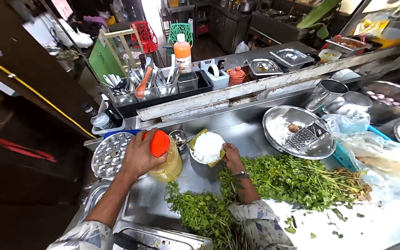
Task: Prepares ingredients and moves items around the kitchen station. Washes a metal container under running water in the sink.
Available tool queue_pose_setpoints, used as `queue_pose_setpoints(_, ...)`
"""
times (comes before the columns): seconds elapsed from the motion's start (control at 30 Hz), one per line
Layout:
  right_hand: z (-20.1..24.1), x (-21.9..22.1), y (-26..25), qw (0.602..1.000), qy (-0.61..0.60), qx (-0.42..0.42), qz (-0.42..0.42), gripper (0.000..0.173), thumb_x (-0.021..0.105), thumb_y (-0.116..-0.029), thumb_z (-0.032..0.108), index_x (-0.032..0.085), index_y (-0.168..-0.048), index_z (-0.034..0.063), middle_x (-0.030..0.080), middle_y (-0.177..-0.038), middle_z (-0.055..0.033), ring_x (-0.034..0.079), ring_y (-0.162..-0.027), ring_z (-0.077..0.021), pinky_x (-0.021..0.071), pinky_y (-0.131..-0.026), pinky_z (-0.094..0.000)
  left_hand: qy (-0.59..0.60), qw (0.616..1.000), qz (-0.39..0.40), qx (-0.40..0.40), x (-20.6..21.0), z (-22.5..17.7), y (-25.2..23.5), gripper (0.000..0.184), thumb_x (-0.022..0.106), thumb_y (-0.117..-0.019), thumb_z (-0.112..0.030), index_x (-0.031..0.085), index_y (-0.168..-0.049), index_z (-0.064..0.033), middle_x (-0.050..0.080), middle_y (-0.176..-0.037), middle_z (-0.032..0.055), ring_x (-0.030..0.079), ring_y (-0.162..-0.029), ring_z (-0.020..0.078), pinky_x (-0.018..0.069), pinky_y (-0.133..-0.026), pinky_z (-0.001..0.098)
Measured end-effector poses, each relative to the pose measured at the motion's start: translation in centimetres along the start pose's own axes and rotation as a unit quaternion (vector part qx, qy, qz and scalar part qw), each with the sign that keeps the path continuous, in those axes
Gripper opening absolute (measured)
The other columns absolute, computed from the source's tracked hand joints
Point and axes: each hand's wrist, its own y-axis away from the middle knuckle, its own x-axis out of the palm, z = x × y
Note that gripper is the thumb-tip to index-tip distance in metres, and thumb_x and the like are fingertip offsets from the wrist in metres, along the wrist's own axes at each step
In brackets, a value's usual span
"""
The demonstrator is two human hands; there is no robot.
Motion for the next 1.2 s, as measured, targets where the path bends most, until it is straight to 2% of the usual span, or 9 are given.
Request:
queue_pose_setpoints(0.1, -0.7, 0.8, -0.8, 0.998, -0.028, -0.006, -0.059, 0.029, 0.061, -0.103, 0.029, 0.061, -0.125, 0.0102, 0.066, -0.104, -0.0148, 0.066, -0.083, -0.0247, 0.0567, -0.068, -0.0435, -0.002, 0.999, 0.009, 0.047, 0.0, 1.1, -1.3, 0.103, 0.075, -0.065, -0.069, 0.045, -0.153, -0.0236, 0.054, -0.14, 0.0128, 0.057, -0.121, 0.0345, 0.0518, -0.095, 0.0567)
queue_pose_setpoints(0.27, -1.5, 1.9, -2.9, 0.976, -0.068, 0.002, -0.206, 0.035, 0.052, -0.1058, 0.024, 0.055, -0.135, 0.0043, 0.06, -0.12, -0.022, 0.06, -0.103, -0.0317, 0.0517, -0.085, -0.0534, 0.002, 0.998, 0.0, 0.061, 0.2, 1.0, -3.2, 0.099, 0.076, -0.0654, -0.067, 0.049, -0.151, -0.0231, 0.056, -0.14, 0.0147, 0.058, -0.123, 0.0358, 0.0518, -0.096, 0.0574)
queue_pose_setpoints(0.53, 0.7, 1.4, -3.6, 0.931, 0.238, -0.093, -0.262, 0.053, 0.046, -0.1076, 0.037, 0.05, -0.145, -0.0009, 0.06, -0.135, -0.0282, 0.058, -0.127, -0.042, 0.0468, -0.105, -0.0589, 0.026, 0.978, 0.044, 0.204, 0.0, 3.6, -7.5, 0.099, 0.075, -0.069, -0.066, 0.044, -0.154, -0.0257, 0.053, -0.146, 0.0141, 0.053, -0.132, 0.033, 0.0467, -0.107, 0.0532)
queue_pose_setpoints(0.63, 2.7, 0.8, 0.5, 0.889, 0.384, -0.164, -0.185, 0.066, 0.051, -0.1044, 0.041, 0.04, -0.153, -0.0019, 0.044, -0.152, -0.0299, 0.042, -0.142, -0.0451, 0.0365, -0.116, -0.0575, -0.009, 0.966, 0.102, 0.237, -0.6, 4.4, -8.5, 0.101, 0.067, -0.0733, -0.074, 0.035, -0.159, -0.0301, 0.044, -0.154, 0.0185, 0.047, -0.138, 0.0391, 0.0414, -0.11, 0.0587)
queue_pose_setpoints(0.7, 2.9, 1.2, 3.2, 0.859, 0.408, -0.28, -0.133, 0.054, 0.056, -0.1025, 0.038, 0.056, -0.141, 0.0, 0.057, -0.139, -0.0266, 0.054, -0.131, -0.042, 0.0428, -0.11, -0.0577, -0.024, 0.965, 0.117, 0.233, -0.9, 4.2, -8.7, 0.103, 0.064, -0.0727, -0.076, 0.029, -0.161, -0.0345, 0.041, -0.157, 0.0185, 0.046, -0.138, 0.0412, 0.0433, -0.104, 0.0624)
queue_pose_setpoints(0.8, 0.5, 3.2, 12.2, 0.825, 0.454, -0.32, 0.108, 0.052, 0.061, -0.1016, 0.046, 0.06, -0.138, 0.009, 0.067, -0.129, -0.0141, 0.066, -0.117, -0.0302, 0.0555, -0.099, -0.0545, 0.004, 0.98, 0.136, 0.148, -1.4, 3.1, -7.9, 0.113, 0.075, -0.064, -0.077, 0.029, -0.16, -0.0378, 0.038, -0.159, 0.0153, 0.048, -0.134, 0.0416, 0.0472, -0.1, 0.0632)
queue_pose_setpoints(0.93, -7.4, 7.3, 17.4, 0.697, 0.634, -0.24, 0.234, 0.11, 0.077, -0.0634, 0.08, 0.045, -0.155, 0.0289, 0.056, -0.144, -0.012, 0.054, -0.129, -0.0364, 0.0511, -0.095, -0.0611, 0.018, 0.986, 0.147, 0.077, -1.5, 2.2, -8.7, 0.118, 0.083, -0.053, -0.076, 0.038, -0.155, -0.0383, 0.05, -0.145, 0.0157, 0.052, -0.126, 0.0416, 0.049, -0.096, 0.0635)
queue_pose_setpoints(1.03, -10.2, 8.2, 17.4, 0.607, 0.711, -0.23, 0.272, 0.074, 0.082, -0.0718, 0.056, 0.062, -0.137, 0.0261, 0.055, -0.139, -0.0142, 0.052, -0.126, -0.039, 0.0496, -0.088, -0.0617, 0.019, 0.98, 0.182, 0.075, -2.5, 2.0, -9.4, 0.111, 0.085, -0.0589, -0.07, 0.04, -0.154, -0.0363, 0.05, -0.143, 0.0188, 0.051, -0.126, 0.0425, 0.048, -0.097, 0.0623)
queue_pose_setpoints(1.2, -8.8, 3.7, 18.2, 0.586, 0.742, -0.184, 0.268, 0.039, 0.078, -0.083, 0.033, 0.073, -0.119, 0.0211, 0.065, -0.127, -0.0133, 0.058, -0.121, -0.0388, 0.0479, -0.095, -0.0634, 0.04, 0.972, 0.217, 0.08, -3.8, 1.4, -9.8, 0.106, 0.091, -0.0637, -0.058, 0.041, -0.154, -0.0336, 0.048, -0.145, 0.0207, 0.047, -0.132, 0.0454, 0.0434, -0.102, 0.0659)
